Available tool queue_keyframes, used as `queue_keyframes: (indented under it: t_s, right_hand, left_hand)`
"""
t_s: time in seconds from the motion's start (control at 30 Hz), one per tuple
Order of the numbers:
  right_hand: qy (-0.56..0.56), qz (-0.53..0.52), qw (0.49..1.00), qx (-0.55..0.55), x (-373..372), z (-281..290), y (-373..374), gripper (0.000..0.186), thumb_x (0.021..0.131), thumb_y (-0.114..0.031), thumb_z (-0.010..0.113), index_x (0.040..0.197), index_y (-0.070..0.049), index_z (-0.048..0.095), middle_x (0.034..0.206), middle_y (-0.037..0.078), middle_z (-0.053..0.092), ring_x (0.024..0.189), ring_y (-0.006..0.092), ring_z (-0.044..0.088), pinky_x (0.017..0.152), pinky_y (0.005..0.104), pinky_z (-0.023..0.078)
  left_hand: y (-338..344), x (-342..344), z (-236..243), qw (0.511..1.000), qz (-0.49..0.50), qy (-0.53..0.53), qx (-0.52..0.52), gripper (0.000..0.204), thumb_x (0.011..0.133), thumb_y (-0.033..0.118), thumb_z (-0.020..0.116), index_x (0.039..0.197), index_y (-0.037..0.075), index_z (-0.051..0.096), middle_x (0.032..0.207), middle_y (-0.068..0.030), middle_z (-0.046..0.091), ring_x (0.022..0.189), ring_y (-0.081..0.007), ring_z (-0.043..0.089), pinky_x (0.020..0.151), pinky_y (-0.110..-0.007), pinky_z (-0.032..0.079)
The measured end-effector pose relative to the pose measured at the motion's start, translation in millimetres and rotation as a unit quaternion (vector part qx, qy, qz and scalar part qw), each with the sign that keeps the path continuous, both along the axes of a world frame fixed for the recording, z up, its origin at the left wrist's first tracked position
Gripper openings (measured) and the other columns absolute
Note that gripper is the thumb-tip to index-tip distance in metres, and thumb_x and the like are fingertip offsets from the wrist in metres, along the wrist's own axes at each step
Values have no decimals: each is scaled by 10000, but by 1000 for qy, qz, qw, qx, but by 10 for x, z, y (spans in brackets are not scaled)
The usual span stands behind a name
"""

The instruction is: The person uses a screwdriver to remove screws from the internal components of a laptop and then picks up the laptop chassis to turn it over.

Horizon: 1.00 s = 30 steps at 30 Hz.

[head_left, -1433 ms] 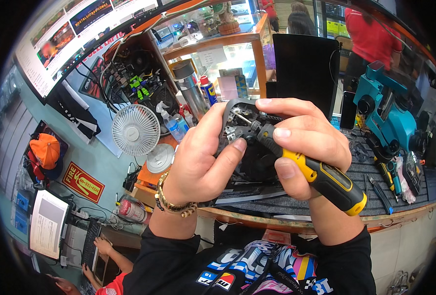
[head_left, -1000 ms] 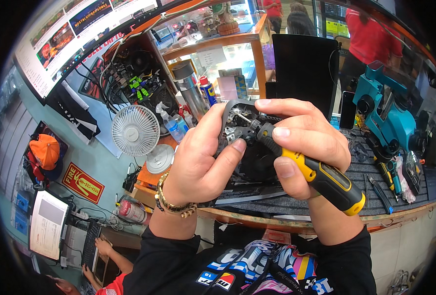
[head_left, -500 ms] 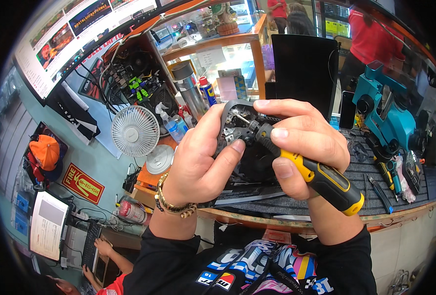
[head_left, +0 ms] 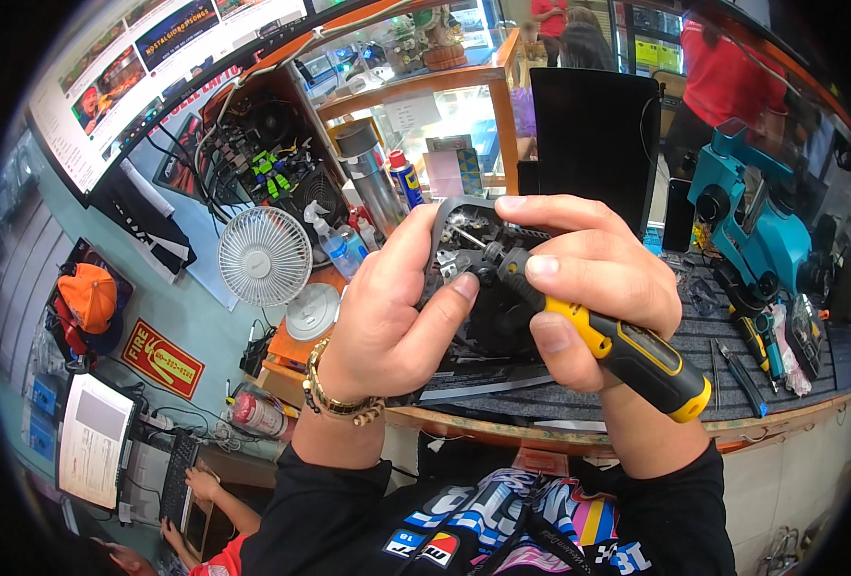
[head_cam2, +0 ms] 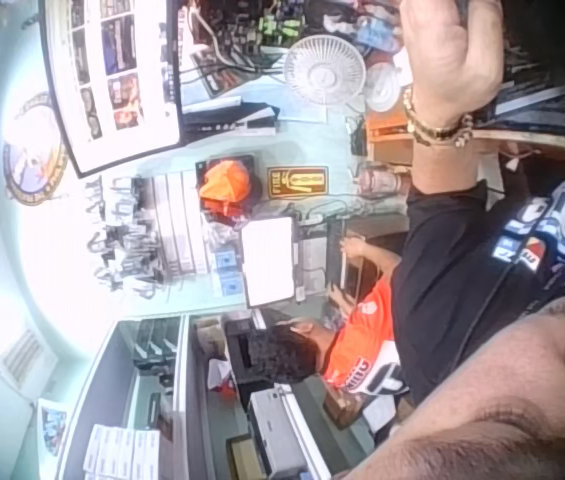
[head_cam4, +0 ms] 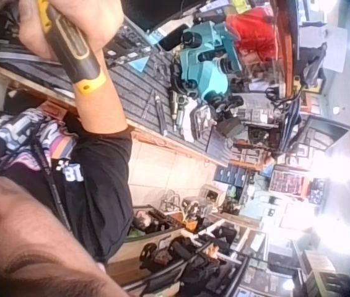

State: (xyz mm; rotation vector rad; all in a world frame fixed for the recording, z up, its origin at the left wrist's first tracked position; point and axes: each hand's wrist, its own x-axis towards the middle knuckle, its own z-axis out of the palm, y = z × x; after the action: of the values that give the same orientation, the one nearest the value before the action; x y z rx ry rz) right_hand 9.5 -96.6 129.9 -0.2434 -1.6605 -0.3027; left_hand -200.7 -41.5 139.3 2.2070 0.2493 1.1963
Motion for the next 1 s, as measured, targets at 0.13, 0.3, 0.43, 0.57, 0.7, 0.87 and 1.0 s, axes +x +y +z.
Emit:
queue_keyframes:
  t_s: [0.13, 0.3, 0.43, 0.57, 0.7, 0.87, 1.0]
  right_hand:
    - [-2, 2, 1000, -2, 10, 1, -5, 362, 772, -32, 812, 1125, -28, 736, 882, 137, 758, 997, 393, 784, 927, 478, 618]
    - [5, 5, 1000, -6, 13, -3, -5, 361, 778, -30, 807, 1131, -21, 735, 881, 138, 758, 1017, 401, 784, 927, 475, 615]
    - [7, 5, 1000, -2, 15, -9, 2, 362, 780, -31, 808, 1134, -19, 736, 880, 139, 757, 1018, 401, 784, 928, 474, 615]
    - [-34, -17, 999, 0, 46, 7, -8, 322, 918, -101, 711, 1229, -27, 665, 869, 151, 720, 1041, 459, 757, 906, 509, 620]
    - [-38, -21, 999, 0, 45, 6, -14, 322, 920, -102, 711, 1229, -25, 665, 869, 149, 720, 1037, 458, 759, 909, 514, 620]
    - [-41, -21, 999, 1, 45, 6, -14, 320, 922, -105, 712, 1229, -27, 665, 871, 149, 722, 1036, 457, 760, 913, 515, 619]
    - [-40, -22, 999, 1, 40, 5, -15, 320, 921, -104, 712, 1229, -30, 664, 871, 148, 724, 1041, 458, 761, 914, 516, 619]
  left_hand:
    - [0, 8, -2, 1000, 0, -4, -4, 466, 958, -3, 627, 1415, -59, 552, 1105, -159, 742, 978, -263, 740, 884, -363, 564]
    - [11, 2, -7, 1000, -1, -2, -2, 464, 957, -5, 627, 1412, -60, 552, 1098, -160, 743, 961, -257, 741, 872, -360, 566]
    - [25, 9, -9, 1000, -8, -8, 7, 460, 956, -6, 628, 1407, -62, 553, 1088, -158, 744, 946, -250, 740, 865, -357, 566]
    - [25, 3, -15, 1000, -9, -6, 4, 459, 956, -11, 626, 1405, -64, 552, 1088, -156, 744, 947, -242, 738, 863, -356, 565]
    - [18, 8, -18, 1000, -10, -6, -1, 457, 957, -11, 625, 1405, -64, 553, 1088, -155, 744, 947, -241, 738, 863, -354, 564]
    - [8, -7, 0, 1000, -11, 0, -6, 466, 957, -12, 625, 1414, -67, 551, 1089, -150, 747, 953, -239, 739, 865, -352, 565]
    - [23, 0, -21, 1000, -8, -7, 9, 473, 956, -14, 625, 1419, -69, 547, 1090, -148, 747, 952, -236, 739, 864, -352, 566]
